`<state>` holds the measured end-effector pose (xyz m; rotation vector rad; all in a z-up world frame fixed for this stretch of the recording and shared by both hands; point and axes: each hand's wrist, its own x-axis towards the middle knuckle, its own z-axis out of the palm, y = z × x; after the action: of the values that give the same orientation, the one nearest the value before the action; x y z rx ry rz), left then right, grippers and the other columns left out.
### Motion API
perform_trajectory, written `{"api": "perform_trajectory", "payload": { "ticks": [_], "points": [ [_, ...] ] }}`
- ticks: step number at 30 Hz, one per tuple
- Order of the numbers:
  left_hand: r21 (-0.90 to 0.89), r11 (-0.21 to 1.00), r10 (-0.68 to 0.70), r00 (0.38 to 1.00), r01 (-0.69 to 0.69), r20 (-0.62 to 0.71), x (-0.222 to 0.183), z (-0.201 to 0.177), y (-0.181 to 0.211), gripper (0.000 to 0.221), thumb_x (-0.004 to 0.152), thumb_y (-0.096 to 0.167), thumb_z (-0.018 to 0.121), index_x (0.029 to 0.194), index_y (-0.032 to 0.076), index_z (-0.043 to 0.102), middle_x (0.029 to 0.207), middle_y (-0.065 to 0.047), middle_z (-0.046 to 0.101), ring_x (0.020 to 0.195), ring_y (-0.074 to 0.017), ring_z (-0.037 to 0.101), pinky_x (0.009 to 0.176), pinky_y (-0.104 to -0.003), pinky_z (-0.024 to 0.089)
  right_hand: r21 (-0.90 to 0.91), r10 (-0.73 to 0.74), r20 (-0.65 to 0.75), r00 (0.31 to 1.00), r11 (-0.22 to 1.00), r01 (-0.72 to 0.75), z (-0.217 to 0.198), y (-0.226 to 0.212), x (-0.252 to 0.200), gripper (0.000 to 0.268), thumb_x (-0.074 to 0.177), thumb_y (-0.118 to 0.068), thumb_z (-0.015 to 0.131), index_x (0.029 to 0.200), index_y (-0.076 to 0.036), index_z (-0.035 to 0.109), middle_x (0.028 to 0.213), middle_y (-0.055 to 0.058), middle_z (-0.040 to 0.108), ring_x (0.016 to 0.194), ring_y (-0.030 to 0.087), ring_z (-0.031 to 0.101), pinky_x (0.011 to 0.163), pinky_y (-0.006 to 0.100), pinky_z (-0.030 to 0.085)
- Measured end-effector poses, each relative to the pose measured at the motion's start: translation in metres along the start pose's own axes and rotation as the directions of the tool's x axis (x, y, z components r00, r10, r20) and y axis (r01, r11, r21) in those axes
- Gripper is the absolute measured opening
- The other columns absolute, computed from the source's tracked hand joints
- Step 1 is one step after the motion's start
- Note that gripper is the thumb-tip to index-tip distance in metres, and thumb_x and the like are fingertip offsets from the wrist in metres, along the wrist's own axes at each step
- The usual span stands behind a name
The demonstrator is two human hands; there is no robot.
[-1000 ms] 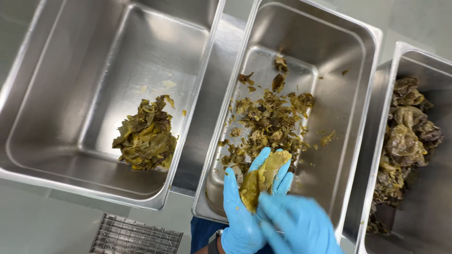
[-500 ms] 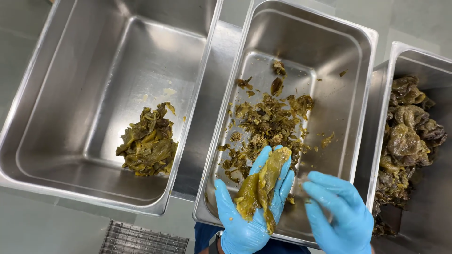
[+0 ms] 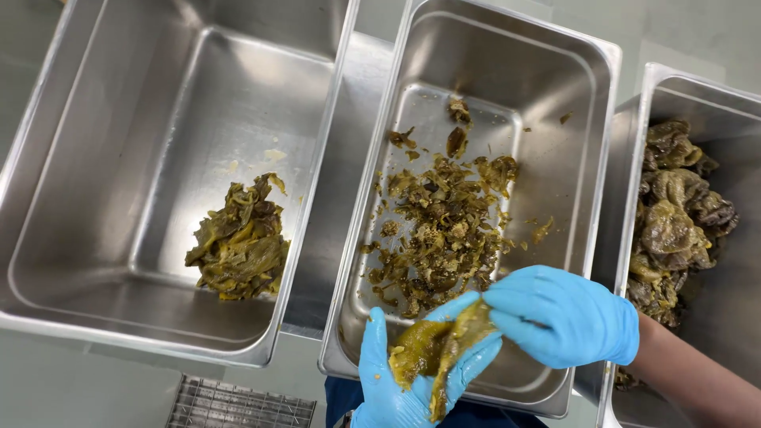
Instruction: The person, wearing blue gloves, cleans pieces of a gelatinous seafood product over stainless steel trays. They hold each piece by hand, tear off and discard unwanted debris into the middle tray, and place the cleaned pieces into the tray on the left, working through the pieces one at a time.
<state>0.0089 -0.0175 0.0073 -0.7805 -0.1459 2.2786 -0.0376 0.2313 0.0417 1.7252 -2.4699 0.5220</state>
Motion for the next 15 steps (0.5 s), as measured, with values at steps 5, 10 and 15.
{"api": "perform_trajectory", "payload": {
  "ticks": [5, 10, 15],
  "points": [
    [0.356, 0.934, 0.002, 1.0, -0.005, 0.009, 0.004, -0.011, 0.003, 0.07, 0.09, 0.027, 0.064, 0.149, -0.004, 0.043, 0.141, -0.021, 0.058, 0.124, -0.0264, 0.064, 0.108, -0.041, 0.057, 0.347, 0.314, -0.143, 0.939, 0.904, -0.249, 0.016, -0.01, -0.008, 0.035, 0.077, 0.002, 0.073, 0.11, -0.003, 0.063, 0.113, 0.014, 0.064, 0.093, 0.03, 0.069, 0.081, 0.043, 0.058],
    [0.476, 0.878, -0.012, 0.998, 0.039, -0.06, 0.007, -0.013, 0.003, 0.059, 0.09, 0.011, 0.066, 0.145, -0.003, 0.05, 0.134, -0.018, 0.063, 0.118, -0.0236, 0.068, 0.104, -0.039, 0.061, 0.499, 0.406, -0.15, 0.901, 0.818, -0.285, 0.029, -0.02, 0.001, 0.046, 0.078, -0.001, 0.078, 0.12, -0.004, 0.06, 0.12, 0.014, 0.062, 0.103, 0.033, 0.069, 0.089, 0.045, 0.059],
    [0.523, 0.845, 0.026, 0.967, 0.113, -0.252, 0.007, -0.013, 0.007, 0.047, 0.093, 0.013, 0.065, 0.138, -0.001, 0.06, 0.115, -0.018, 0.074, 0.095, -0.0253, 0.074, 0.086, -0.039, 0.065, 0.666, 0.531, -0.113, 0.84, 0.668, -0.332, 0.051, -0.03, -0.009, 0.05, 0.079, 0.003, 0.08, 0.125, -0.007, 0.062, 0.122, 0.013, 0.064, 0.108, 0.031, 0.071, 0.089, 0.039, 0.061]
  ]
}}
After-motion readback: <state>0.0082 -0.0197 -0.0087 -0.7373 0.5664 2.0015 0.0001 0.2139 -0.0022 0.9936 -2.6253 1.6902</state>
